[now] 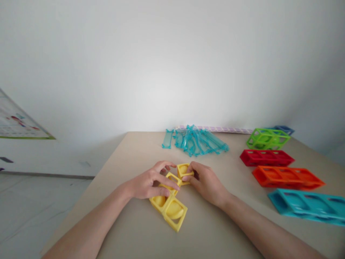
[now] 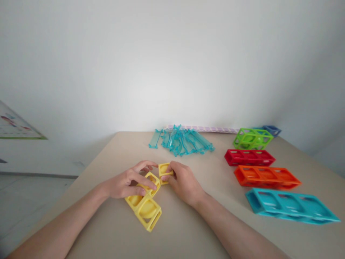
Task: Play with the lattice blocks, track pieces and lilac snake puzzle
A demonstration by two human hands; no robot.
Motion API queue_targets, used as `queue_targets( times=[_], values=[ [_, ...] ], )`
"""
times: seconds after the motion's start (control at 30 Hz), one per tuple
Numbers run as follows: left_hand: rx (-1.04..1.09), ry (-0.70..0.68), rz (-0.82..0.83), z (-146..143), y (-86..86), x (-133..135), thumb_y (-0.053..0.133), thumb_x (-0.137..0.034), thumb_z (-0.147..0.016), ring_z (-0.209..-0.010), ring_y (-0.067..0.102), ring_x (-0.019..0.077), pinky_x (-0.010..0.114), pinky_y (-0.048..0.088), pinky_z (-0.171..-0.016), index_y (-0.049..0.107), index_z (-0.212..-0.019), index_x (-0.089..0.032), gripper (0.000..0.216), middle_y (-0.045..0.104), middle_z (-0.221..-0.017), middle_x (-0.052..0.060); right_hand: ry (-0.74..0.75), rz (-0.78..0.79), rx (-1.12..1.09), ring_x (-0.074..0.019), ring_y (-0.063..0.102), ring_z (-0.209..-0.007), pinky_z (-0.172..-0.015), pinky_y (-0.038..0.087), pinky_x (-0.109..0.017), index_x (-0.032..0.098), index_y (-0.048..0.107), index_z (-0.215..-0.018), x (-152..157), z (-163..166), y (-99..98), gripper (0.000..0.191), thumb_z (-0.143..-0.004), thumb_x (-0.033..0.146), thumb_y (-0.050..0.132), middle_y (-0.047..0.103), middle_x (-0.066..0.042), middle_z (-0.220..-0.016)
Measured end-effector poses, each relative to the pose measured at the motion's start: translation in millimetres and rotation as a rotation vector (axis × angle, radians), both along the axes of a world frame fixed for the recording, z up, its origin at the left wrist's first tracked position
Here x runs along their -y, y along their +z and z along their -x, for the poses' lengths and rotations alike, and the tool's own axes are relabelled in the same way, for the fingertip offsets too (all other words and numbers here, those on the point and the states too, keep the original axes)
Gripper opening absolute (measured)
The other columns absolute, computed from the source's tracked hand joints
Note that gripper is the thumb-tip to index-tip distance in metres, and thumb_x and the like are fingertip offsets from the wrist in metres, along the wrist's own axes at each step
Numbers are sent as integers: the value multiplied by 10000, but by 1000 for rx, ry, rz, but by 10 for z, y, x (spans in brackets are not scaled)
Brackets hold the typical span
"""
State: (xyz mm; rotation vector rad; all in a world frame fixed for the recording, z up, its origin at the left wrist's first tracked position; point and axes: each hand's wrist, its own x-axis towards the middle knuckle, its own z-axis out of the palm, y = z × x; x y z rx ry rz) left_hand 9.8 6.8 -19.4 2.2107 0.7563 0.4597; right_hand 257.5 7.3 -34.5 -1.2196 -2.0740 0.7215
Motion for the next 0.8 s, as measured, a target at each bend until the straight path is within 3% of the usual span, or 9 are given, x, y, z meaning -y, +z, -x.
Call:
queue_targets(
  times=[0.07, 0.17, 0.27, 0.43, 0.53, 0.8],
  values=[
    [7, 3, 0, 0, 0, -1, 635, -407, -835, -1144, 469, 233, 404, 343, -1067, 719, -1094, -305, 291, 393, -1376, 63, -58, 1, 12, -124, 487, -619, -603, 347, -240, 191, 496, -718, -8, -7, 10, 174, -809, 248, 633, 555, 30, -673],
    [25, 15, -35, 1, -4, -21, 623, -399, -845, -1067, 514, 210, 351, 408, -993, 720, -1097, -279, 295, 506, -1183, 80, -72, -31, 49, -128, 481, -610, -587, 340, -247, 191, 501, -732, -12, -44, 25, 168, -819, 279, 614, 551, 23, -670],
    [37, 120, -95, 2, -28, -49, 593, -393, -865, -979, 543, 191, 324, 439, -921, 687, -1156, -259, 335, 543, -1026, 67, -35, -33, 71, -127, 478, -603, -573, 337, -248, 190, 514, -732, 14, -71, 52, 171, -838, 300, 589, 543, 21, -661],
    [98, 292, -81, -22, -76, -47, 624, -382, -842, -1025, 551, 204, 351, 424, -955, 383, -1432, -244, 651, 551, -1203, 82, 164, 57, -15, -111, 472, -583, -550, 347, -232, 192, 533, -927, 101, -28, 107, 144, -897, 332, 532, 538, 42, -670],
    [88, 298, -99, -44, -73, -34, 610, -371, -850, -1023, 551, 208, 338, 427, -940, 448, -1383, -212, 579, 567, -1126, 78, 203, 84, -51, -107, 483, -606, -569, 365, -227, 190, 550, -959, 121, 4, 107, 171, -926, 349, 497, 559, 34, -704],
    [104, 261, -107, -51, -52, -44, 599, -354, -859, -958, 557, 194, 327, 445, -890, 569, -1271, -186, 446, 561, -1025, 69, 96, 81, -67, -110, 489, -621, -589, 366, -237, 185, 593, -805, 101, 34, 63, 229, -923, 358, 501, 581, 25, -693]
  ],
)
